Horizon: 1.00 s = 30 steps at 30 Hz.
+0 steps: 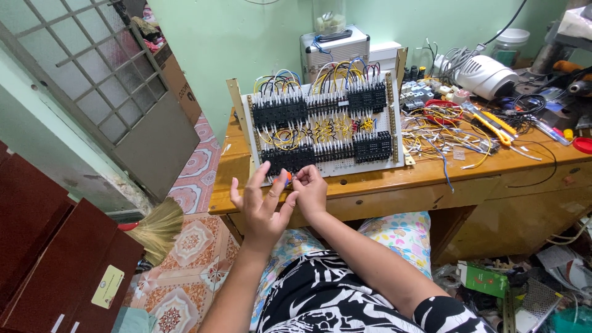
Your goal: Routing and connecting electrical wires to terminal blocks on a control panel using a screwdriver and wire stripper.
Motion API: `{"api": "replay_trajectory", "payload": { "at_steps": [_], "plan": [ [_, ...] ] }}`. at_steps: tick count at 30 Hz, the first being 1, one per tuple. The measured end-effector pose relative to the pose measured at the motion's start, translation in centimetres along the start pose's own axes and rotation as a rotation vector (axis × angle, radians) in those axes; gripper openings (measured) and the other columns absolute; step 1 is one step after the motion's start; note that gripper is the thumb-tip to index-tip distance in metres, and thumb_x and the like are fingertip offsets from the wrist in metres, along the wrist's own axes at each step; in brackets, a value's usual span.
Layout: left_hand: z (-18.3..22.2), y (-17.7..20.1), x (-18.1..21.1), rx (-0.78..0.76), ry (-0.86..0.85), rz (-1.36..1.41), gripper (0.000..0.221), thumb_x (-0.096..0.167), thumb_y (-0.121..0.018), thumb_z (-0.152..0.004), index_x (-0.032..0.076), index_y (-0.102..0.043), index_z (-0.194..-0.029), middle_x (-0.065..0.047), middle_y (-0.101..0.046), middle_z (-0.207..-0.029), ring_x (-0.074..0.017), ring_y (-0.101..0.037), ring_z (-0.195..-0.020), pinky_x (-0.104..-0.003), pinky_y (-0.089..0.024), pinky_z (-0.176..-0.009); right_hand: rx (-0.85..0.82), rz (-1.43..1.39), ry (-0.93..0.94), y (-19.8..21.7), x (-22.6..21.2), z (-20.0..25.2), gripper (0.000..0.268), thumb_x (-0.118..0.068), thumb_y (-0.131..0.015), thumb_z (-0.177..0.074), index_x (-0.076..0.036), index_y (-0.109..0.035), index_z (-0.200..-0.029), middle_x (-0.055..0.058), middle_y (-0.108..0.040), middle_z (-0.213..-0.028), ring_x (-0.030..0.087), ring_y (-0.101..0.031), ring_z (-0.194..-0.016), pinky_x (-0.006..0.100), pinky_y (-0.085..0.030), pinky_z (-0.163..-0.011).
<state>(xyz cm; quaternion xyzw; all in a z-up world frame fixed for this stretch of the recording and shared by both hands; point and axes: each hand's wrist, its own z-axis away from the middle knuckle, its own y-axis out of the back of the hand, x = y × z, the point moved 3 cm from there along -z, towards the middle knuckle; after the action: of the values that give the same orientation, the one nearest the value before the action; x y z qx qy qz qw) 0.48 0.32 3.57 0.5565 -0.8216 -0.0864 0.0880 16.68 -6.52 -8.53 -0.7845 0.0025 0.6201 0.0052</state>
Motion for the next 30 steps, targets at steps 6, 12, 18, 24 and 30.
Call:
{"api": "replay_trajectory", "payload": {
  "at_steps": [6,12,18,24,30],
  "plan": [
    [0.9,0.0,-1.1,0.030,0.027,-0.024,0.034,0.023,-0.082,-0.088,0.028,-0.076,-0.122,0.003,-0.068,-0.110,-0.0119,-0.066,-0.099,-0.046,-0.027,-0.107,0.006,0.031,0.005,0.1,-0.2,0.0,0.015,-0.007,-0.070,-0.082,-0.018,-0.061,-0.082,-0.004,-0.070,-0.070,0.004,-0.058,-0.059,0.020,-0.049,-0.059],
    [0.1,-0.1,0.1,-0.045,0.032,0.082,0.040,0.007,-0.072,-0.093,0.012,-0.068,-0.133,-0.007,-0.072,-0.123,-0.0185,-0.070,-0.109,-0.057,-0.016,-0.118,0.022,0.049,0.010,-0.1,-0.3,0.0,0.016,-0.006,-0.071,-0.081,-0.018,-0.060,-0.081,-0.004,-0.069,-0.068,0.004,-0.058,-0.058,0.020,-0.048,-0.057],
    [-1.1,-0.1,1.0,-0.021,0.007,0.059,0.033,0.014,-0.072,-0.093,0.017,-0.071,-0.126,-0.003,-0.069,-0.127,-0.0159,-0.067,-0.113,-0.059,-0.009,-0.119,0.023,0.068,0.014,0.0,-0.3,0.1,0.014,-0.008,-0.071,-0.081,-0.018,-0.062,-0.081,-0.003,-0.069,-0.069,0.006,-0.059,-0.060,0.022,-0.049,-0.059],
    [0.9,-0.2,-0.4,-0.004,0.019,-0.001,0.030,0.022,-0.082,-0.087,0.026,-0.078,-0.116,0.003,-0.066,-0.105,-0.0123,-0.067,-0.095,-0.052,-0.025,-0.110,0.025,0.029,0.016,-0.1,0.2,-0.1,0.015,-0.010,-0.074,-0.080,-0.018,-0.062,-0.081,-0.004,-0.068,-0.068,0.005,-0.058,-0.059,0.022,-0.049,-0.059],
    [0.6,-0.2,-0.2,-0.038,0.014,0.035,0.045,0.014,-0.079,-0.089,0.020,-0.070,-0.132,-0.002,-0.069,-0.109,-0.0160,-0.066,-0.101,-0.053,-0.019,-0.111,0.028,0.067,0.019,0.2,-0.9,0.5,0.014,-0.008,-0.070,-0.080,-0.019,-0.061,-0.080,-0.005,-0.068,-0.067,0.005,-0.060,-0.058,0.021,-0.050,-0.059]
  ]
}}
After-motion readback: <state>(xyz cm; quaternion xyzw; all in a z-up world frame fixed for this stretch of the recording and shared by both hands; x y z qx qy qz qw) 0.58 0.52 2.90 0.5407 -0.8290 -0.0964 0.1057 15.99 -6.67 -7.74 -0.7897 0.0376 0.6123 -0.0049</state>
